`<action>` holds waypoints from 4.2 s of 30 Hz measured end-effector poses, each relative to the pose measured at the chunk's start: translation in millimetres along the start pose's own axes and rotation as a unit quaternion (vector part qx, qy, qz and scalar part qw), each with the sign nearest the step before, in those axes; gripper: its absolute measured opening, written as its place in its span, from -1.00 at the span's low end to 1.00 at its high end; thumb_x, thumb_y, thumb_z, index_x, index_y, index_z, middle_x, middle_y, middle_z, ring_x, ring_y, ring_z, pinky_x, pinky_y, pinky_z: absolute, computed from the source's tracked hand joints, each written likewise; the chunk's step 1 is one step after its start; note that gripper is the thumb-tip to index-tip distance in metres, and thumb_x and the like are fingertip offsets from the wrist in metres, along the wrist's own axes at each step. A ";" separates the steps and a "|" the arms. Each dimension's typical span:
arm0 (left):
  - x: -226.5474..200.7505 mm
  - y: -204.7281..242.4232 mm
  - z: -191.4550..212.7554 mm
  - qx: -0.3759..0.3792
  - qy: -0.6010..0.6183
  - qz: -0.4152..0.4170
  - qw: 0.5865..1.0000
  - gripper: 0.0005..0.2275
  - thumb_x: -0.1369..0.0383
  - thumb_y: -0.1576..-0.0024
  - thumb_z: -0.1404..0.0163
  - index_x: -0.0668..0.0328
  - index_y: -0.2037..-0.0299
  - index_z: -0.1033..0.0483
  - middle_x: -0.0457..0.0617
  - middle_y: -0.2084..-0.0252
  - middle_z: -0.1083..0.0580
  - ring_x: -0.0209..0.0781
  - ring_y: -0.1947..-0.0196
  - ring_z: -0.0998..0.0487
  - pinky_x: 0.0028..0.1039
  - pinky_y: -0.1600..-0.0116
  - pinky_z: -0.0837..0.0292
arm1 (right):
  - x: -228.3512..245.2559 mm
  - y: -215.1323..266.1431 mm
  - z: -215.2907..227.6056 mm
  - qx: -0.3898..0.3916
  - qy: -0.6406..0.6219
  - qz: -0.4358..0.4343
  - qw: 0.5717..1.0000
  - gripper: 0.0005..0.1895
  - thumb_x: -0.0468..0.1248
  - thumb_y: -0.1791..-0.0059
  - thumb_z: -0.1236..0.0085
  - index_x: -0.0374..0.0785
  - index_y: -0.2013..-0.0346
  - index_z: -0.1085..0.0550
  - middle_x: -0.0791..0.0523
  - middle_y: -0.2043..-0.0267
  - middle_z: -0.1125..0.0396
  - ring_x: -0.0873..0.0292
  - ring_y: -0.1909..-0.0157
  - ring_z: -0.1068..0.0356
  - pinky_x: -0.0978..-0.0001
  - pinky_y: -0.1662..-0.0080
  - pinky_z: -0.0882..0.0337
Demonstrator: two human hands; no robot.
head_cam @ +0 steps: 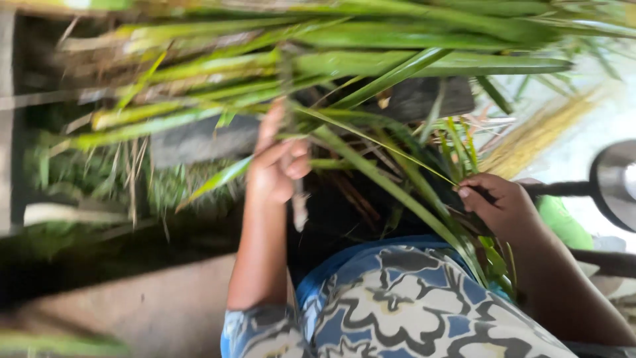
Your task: Stripping fibers from long green leaves using a knife
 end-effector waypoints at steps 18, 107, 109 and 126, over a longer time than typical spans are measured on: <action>107.1 23.6 -58.4 0.201 -0.109 0.132 0.964 -0.34 0.67 0.00 0.25 0.07 -0.35 0.13 0.42 0.56 -0.39 -0.21 0.83 -0.30 -0.67 0.73 -0.16 | 80.7 -43.9 -51.7 0.031 -0.194 0.124 0.973 -0.59 -0.51 0.17 0.02 -0.35 0.01 -0.32 -0.13 0.40 -0.41 0.16 0.59 -0.37 0.42 0.51 -0.46; 120.5 17.2 -36.2 0.148 -0.090 0.194 0.966 -0.43 0.68 -0.05 0.24 0.03 -0.30 -0.07 0.40 0.56 -0.38 -0.22 0.77 -0.32 -0.68 0.72 -0.22 | 83.0 -41.3 -60.6 0.010 -0.177 0.132 0.975 -0.88 -0.50 0.20 -0.04 -0.29 0.58 -0.50 0.07 0.70 -0.32 0.27 0.59 -0.25 0.35 0.43 -0.34; 118.1 14.5 -36.7 0.129 -0.120 0.162 0.971 -0.44 0.70 -0.05 0.27 0.16 -0.30 -0.02 0.32 0.60 -0.37 -0.28 0.79 -0.28 -0.67 0.73 -0.21 | 81.2 -41.6 -60.5 -0.036 -0.132 0.137 0.981 -0.86 -0.48 0.19 -0.04 -0.27 0.63 -0.48 0.07 0.71 -0.29 0.22 0.62 -0.27 0.39 0.47 -0.31; 98.1 0.0 -15.4 0.003 -0.090 0.058 0.994 -0.52 0.66 -0.11 0.26 0.17 -0.26 -0.08 0.23 0.58 -0.35 -0.27 0.80 -0.28 -0.62 0.72 -0.20 | 62.2 -26.3 -64.3 -0.072 -0.070 0.203 0.974 -0.86 -0.48 0.14 -0.12 -0.37 0.30 -0.52 -0.06 0.46 -0.39 -0.06 0.35 -0.42 0.22 0.33 -0.42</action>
Point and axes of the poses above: each hand's wrist, its own y-axis away from the middle knuckle, its own z-axis out of the back of the hand, x = y × z, the point moved 5 cm from there along -y, towards the middle knuckle
